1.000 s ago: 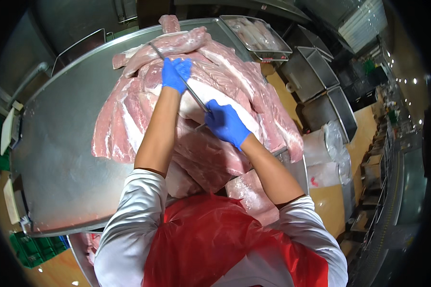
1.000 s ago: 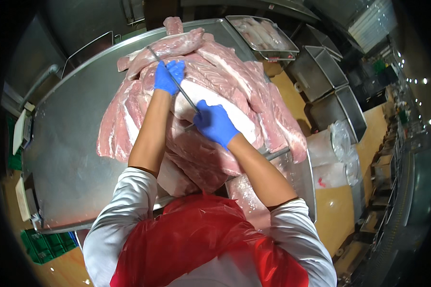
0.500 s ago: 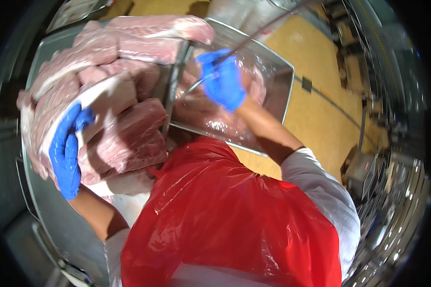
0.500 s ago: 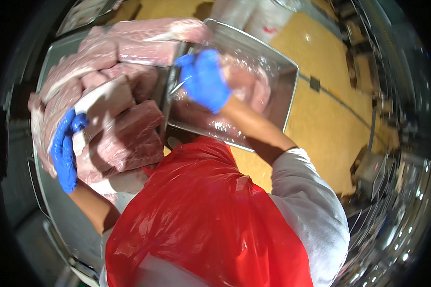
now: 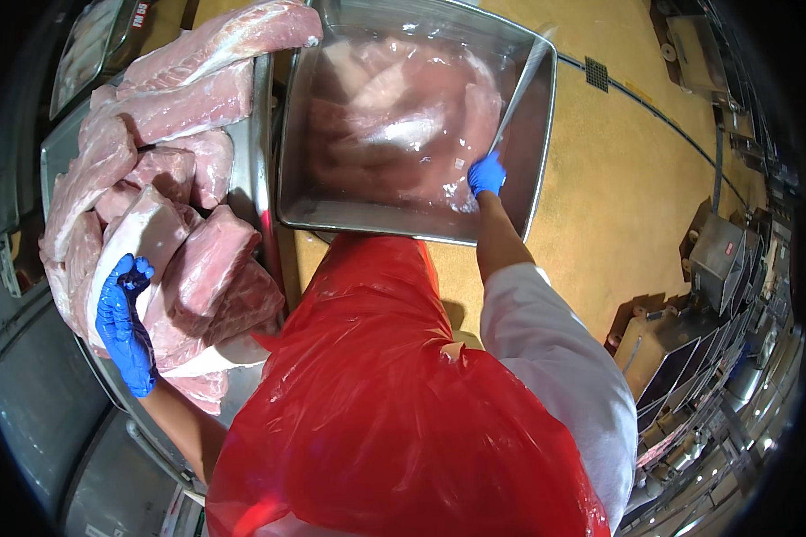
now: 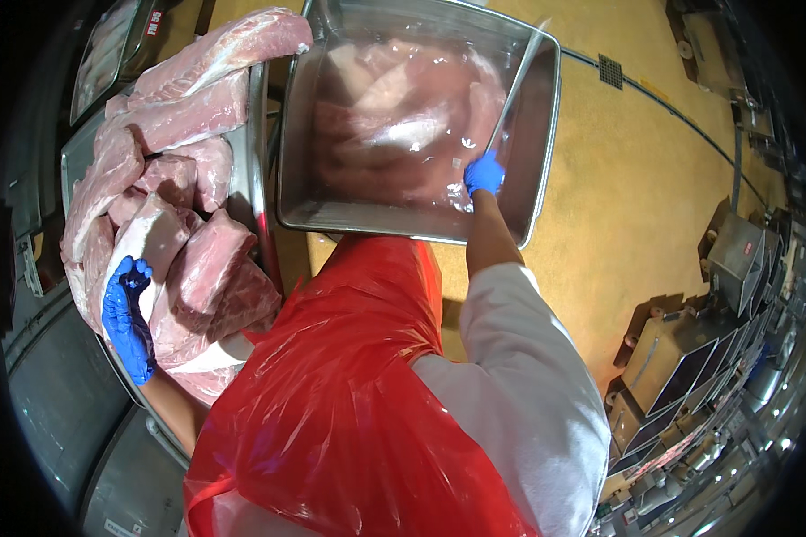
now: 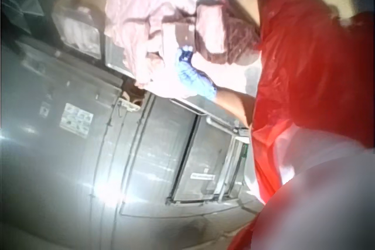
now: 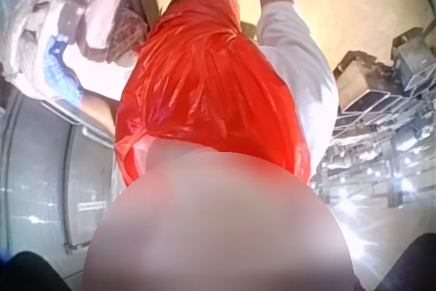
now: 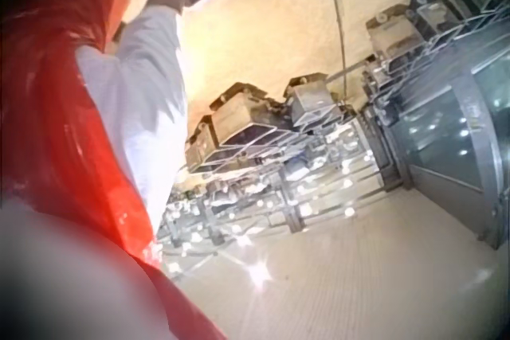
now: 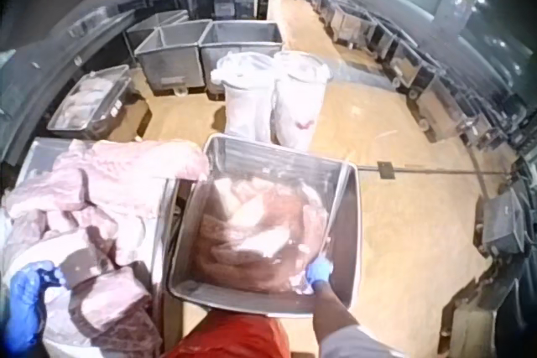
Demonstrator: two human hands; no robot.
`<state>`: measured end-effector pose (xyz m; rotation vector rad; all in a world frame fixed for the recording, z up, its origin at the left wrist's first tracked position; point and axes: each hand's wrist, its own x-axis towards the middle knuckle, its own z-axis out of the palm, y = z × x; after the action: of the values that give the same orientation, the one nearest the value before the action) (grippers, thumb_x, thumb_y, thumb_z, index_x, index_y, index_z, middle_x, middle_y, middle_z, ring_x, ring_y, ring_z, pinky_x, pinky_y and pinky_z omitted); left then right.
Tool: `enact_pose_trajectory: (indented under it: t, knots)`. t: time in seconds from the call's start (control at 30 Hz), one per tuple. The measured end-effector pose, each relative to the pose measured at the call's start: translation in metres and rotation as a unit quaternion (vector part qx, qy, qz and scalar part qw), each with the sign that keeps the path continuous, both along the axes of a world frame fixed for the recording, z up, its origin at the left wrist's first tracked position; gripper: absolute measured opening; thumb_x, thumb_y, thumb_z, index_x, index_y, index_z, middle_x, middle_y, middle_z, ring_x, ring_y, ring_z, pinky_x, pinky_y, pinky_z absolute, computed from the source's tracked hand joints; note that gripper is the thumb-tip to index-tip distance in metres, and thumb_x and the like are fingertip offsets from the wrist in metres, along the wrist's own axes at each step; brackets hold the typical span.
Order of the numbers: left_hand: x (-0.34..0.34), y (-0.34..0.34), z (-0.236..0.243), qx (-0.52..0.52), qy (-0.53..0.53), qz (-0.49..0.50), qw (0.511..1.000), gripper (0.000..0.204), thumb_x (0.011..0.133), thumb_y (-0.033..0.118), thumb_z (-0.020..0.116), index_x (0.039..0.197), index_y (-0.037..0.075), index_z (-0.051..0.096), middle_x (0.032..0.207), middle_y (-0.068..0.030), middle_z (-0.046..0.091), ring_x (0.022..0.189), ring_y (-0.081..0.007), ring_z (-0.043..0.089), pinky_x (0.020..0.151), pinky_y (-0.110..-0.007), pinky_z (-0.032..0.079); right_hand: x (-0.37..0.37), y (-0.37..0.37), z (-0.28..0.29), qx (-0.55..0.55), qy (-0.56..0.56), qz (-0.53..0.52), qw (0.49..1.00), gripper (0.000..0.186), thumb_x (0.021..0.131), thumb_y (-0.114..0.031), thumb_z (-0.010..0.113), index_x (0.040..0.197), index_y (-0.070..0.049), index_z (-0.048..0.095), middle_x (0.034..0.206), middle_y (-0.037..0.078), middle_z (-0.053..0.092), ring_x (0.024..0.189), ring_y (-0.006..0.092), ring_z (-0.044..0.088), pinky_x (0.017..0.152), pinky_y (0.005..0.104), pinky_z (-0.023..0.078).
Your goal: The person cuts large pieces of raw meat into smaller chunks using a knife and places them into a metal tray. The person then moves the tray to a scale and continues cutting additional meat on a cutting board.
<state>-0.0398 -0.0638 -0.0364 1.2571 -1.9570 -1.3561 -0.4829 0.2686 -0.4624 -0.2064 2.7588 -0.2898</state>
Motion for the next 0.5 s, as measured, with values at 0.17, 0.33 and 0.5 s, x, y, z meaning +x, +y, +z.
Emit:
enact_pose_trajectory:
  t: [0.17,0.33,0.5]
  knots:
    - [0.010,0.002,0.000,-0.017,0.022,0.015,1.000,0.047,0.101,0.034,0.050,0.126,-0.005,0.059,0.111,-0.0148,0.067,0.102,-0.0227,0.064,0.095,-0.038,0.047,-0.025,-0.037,0.029,0.093,-0.179,0.084,0.976,0.047,0.092,-0.037,0.052,0.112,0.004,0.065,0.116,0.030,0.062,0.110,0.0427,0.061,0.094,0.0466,0.048]
    - [0.045,0.009,-0.026,-0.001,0.056,0.078,0.995,0.041,0.100,0.027,0.051,0.126,-0.004,0.059,0.113,-0.0147,0.066,0.100,-0.0239,0.065,0.093,-0.039,0.050,-0.083,-0.061,0.166,-0.005,-0.059,0.254,0.966,0.064,0.086,-0.061,0.060,0.085,0.002,0.071,0.092,0.024,0.070,0.092,0.0398,0.067,0.082,0.0442,0.051]
    - [0.012,0.029,-0.056,0.060,0.067,0.055,0.994,0.029,0.100,0.015,0.052,0.120,-0.003,0.063,0.107,-0.0097,0.067,0.102,-0.0170,0.062,0.093,-0.029,0.047,-0.091,-0.091,0.387,-0.089,-0.068,0.374,0.920,0.034,0.088,-0.031,0.072,0.096,0.002,0.072,0.078,0.012,0.071,0.070,0.0162,0.065,0.067,0.0316,0.050]
